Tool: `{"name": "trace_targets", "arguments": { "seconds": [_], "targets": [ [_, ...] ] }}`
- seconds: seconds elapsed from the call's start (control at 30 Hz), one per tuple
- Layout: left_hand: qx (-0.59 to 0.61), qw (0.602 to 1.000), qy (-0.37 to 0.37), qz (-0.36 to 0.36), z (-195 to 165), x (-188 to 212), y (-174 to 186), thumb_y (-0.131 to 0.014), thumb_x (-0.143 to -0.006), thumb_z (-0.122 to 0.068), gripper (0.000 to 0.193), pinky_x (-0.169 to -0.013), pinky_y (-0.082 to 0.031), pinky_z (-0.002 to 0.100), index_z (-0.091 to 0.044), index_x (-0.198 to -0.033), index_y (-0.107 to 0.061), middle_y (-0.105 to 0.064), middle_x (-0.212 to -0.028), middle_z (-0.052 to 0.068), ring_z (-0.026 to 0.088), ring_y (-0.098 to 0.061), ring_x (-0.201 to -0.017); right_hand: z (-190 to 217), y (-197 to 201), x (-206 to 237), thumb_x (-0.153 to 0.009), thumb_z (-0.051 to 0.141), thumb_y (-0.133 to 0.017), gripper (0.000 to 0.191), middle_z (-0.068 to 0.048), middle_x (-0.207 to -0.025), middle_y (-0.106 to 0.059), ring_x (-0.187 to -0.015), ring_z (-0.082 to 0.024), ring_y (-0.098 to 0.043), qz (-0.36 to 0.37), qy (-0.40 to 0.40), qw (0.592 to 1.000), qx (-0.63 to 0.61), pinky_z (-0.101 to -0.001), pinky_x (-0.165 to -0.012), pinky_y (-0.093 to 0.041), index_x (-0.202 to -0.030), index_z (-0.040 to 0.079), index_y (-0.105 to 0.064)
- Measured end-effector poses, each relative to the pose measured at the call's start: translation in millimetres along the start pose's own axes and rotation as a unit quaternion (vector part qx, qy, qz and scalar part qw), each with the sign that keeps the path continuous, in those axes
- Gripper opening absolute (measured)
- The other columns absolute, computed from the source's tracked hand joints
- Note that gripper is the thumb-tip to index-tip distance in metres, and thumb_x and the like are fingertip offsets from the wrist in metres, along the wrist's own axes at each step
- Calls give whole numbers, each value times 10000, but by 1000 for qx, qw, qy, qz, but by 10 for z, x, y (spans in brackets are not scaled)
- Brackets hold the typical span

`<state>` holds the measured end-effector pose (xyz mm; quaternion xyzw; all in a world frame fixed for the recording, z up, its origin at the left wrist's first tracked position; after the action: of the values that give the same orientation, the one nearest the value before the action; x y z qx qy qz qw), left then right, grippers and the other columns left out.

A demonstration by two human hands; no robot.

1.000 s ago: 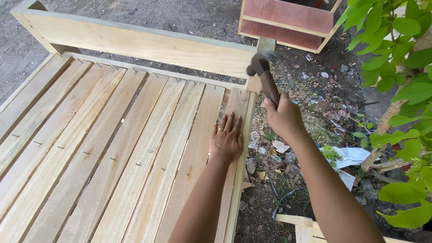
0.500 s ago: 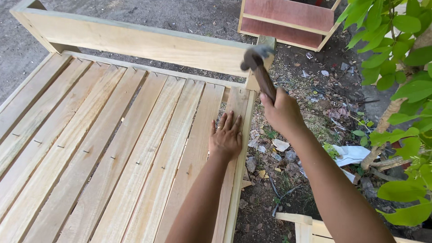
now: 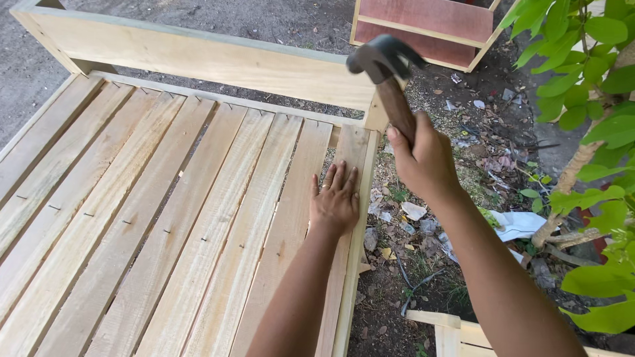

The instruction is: The person hammers nails into a slatted wooden bench frame outdoors, pressing boards flat with one hand while driving nails with a claw hammer. They reposition along the frame, use a small wood block to press and align slats, and continue hammering nails across the surface.

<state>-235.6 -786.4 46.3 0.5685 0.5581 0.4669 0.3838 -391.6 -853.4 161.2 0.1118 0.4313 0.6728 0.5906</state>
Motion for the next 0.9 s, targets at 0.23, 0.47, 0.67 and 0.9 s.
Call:
{"name": "trace_targets", "arguments": {
  "seconds": [0.23, 0.47, 0.67, 0.9],
  "targets": [
    [7, 999, -4, -47, 8, -21, 59, -288, -1000, -395, 731, -1253, -3, 505, -65, -1616, -75, -74, -1704, 58, 208, -70, -1564, -21, -342, -94, -1020, 374, -556, 353, -90, -712, -670, -538, -244, -653, 188, -247, 949, 58, -422, -541, -545, -1104, 33, -594],
    [0, 1000, -5, -15, 11, -41, 28, -295, -1005, -389, 725, -1246, 4, 535, -54, -1612, -83, -59, -1706, 76, 226, -60, -1569, -200, 28, -243, -1038, 389, -526, 405, -91, -707, -656, -560, -202, -656, 51, -104, 993, -5, -398, -530, -553, -1092, -4, -611],
    [-8, 1000, 8, -18, 20, -32, 47, -313, -1000, -417, 771, -1235, 6, 544, -21, -1609, -56, -17, -1706, 121, 244, -39, -1565, -240, -502, -121, -1016, 405, -568, 425, -131, -710, -685, -568, -268, -677, 180, -180, 961, 110, -442, -584, -554, -1077, -11, -628],
    [-20, 1000, 17, 14, 29, -72, 11, -288, -998, -419, 756, -1229, 28, 553, -47, -1604, -32, 21, -1706, 111, 244, -5, -1570, -170, -70, -176, -1038, 421, -513, 426, -112, -704, -689, -603, -247, -690, 104, -152, 981, 52, -425, -576, -537, -1057, 14, -637]
  ]
}}
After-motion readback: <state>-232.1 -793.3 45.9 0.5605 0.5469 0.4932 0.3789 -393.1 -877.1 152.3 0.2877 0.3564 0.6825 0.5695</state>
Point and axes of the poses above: each hand's wrist, its own x-axis away from the middle knuckle, its own y-axis out of the back of the hand, z = x × y, the point moved 3 cm from there along -x, towards the middle knuckle
